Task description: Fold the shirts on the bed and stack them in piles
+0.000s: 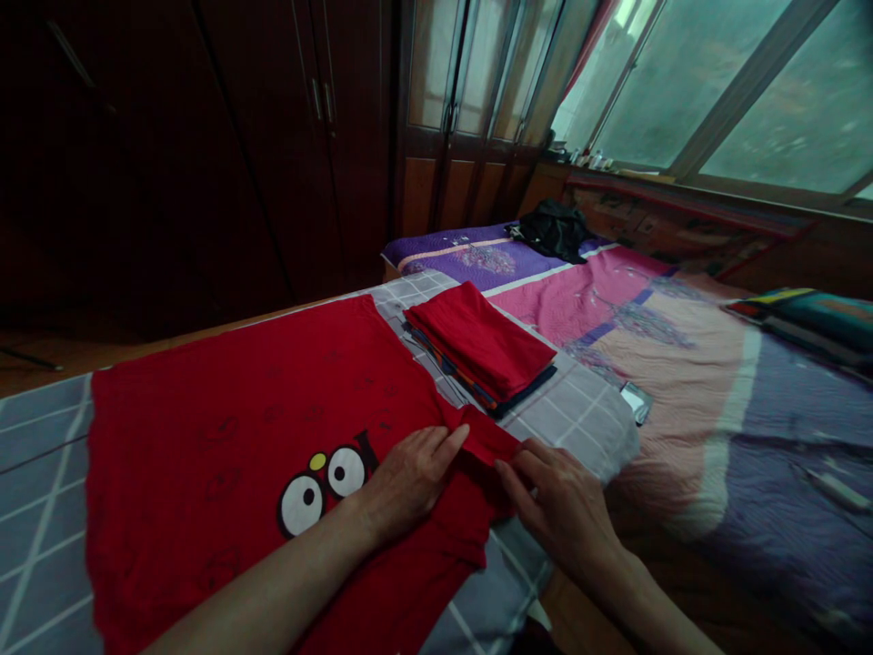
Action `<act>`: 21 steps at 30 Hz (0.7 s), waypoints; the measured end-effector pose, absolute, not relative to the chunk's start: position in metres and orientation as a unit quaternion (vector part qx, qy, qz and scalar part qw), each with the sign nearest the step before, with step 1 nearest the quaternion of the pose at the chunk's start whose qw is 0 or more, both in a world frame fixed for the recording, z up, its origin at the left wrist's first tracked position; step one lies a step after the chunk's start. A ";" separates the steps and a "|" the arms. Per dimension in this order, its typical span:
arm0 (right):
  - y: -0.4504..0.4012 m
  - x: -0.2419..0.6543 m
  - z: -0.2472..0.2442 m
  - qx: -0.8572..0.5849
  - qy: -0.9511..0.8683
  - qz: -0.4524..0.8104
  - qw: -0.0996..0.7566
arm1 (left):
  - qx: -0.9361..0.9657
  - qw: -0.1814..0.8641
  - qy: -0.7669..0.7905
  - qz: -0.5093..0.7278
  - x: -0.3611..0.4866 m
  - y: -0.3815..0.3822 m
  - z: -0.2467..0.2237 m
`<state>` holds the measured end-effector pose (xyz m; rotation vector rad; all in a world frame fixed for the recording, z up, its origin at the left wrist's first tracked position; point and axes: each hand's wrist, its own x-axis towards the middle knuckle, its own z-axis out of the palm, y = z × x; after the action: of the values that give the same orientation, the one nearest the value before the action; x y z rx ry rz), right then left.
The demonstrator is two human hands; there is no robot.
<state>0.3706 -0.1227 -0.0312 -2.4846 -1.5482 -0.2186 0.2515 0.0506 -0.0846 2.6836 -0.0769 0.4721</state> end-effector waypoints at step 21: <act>-0.099 0.417 -0.051 -0.901 -0.413 0.026 0.130 | 0.976 0.172 -0.029 0.128 0.255 0.052 -0.088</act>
<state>0.4172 -0.0990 -0.0510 -2.6190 -1.1996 0.0756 0.2545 0.0518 -0.0882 2.7713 -0.0824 0.3643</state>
